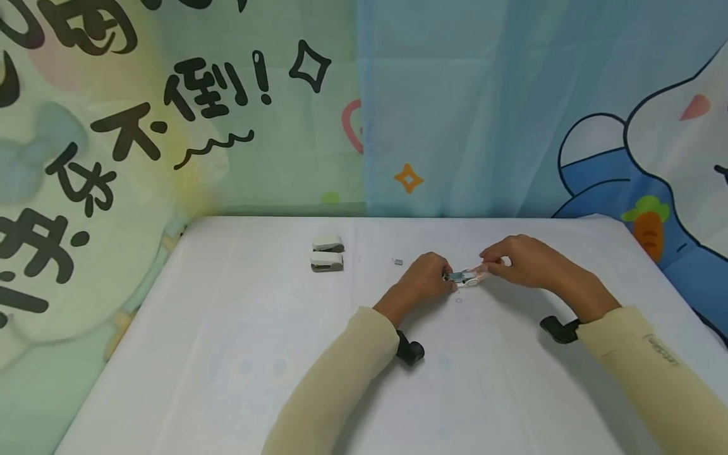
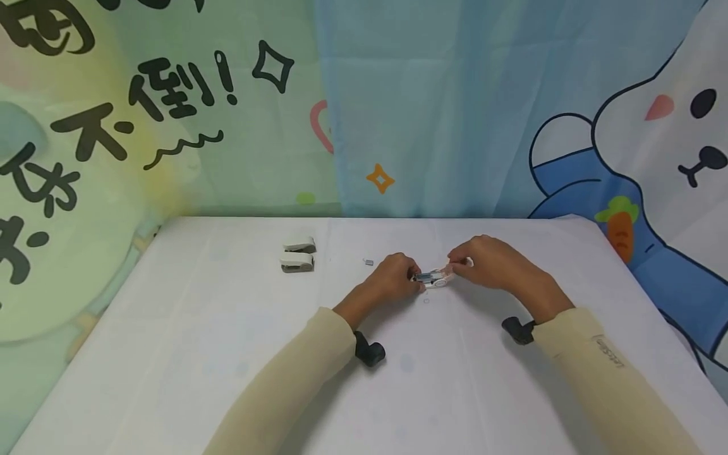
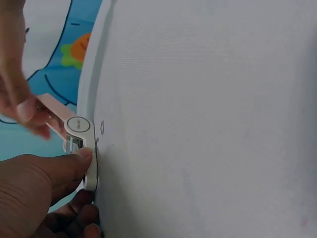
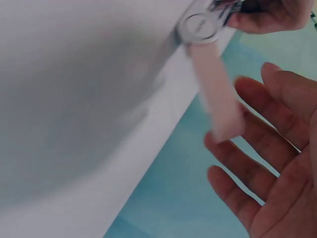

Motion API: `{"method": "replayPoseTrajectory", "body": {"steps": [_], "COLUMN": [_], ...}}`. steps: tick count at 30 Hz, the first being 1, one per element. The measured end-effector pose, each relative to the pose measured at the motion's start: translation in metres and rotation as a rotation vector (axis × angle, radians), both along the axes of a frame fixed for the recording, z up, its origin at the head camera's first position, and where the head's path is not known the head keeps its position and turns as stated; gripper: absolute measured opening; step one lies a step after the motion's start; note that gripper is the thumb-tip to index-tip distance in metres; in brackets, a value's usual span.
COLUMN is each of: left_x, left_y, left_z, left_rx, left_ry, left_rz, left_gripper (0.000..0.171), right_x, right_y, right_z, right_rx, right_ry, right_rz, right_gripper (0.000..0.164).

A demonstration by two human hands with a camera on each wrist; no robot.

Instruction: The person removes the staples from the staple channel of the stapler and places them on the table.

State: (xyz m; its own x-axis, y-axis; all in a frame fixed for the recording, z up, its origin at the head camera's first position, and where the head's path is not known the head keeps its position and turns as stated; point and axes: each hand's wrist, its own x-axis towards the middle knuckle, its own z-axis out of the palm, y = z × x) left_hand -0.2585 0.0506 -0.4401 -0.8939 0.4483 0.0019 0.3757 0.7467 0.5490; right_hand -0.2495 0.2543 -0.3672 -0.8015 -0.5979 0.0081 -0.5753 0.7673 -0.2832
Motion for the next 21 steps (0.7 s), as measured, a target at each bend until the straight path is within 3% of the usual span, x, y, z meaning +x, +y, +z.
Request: {"method": "replayPoseTrajectory", "body": {"steps": [7,12,17,21], "left_x": [-0.003,-0.003,-0.003,-0.006], "left_y": [-0.005,-0.016,-0.034,-0.052], "left_z": [-0.001,0.0,0.007,0.013], "left_rx": [-0.045,0.022,0.103,0.051], "left_ry": [0.013,0.043,0.105,0.188], "left_rz": [0.013,0.023,0.061,0.074], "left_gripper": [0.028,0.035,0.024,0.018], "right_x": [-0.001,-0.005,-0.008,-0.011], "right_y": [-0.038,-0.062,-0.077,-0.084], "right_z": [0.006,0.001,-0.006,-0.01], "right_rx": [-0.1,-0.179,-0.248,-0.3], "right_ry": [0.081,0.105,0.104,0.11], "right_rz": [0.048,0.1,0.123,0.142], "right_gripper": [0.019,0.02,0.02,0.021]}}
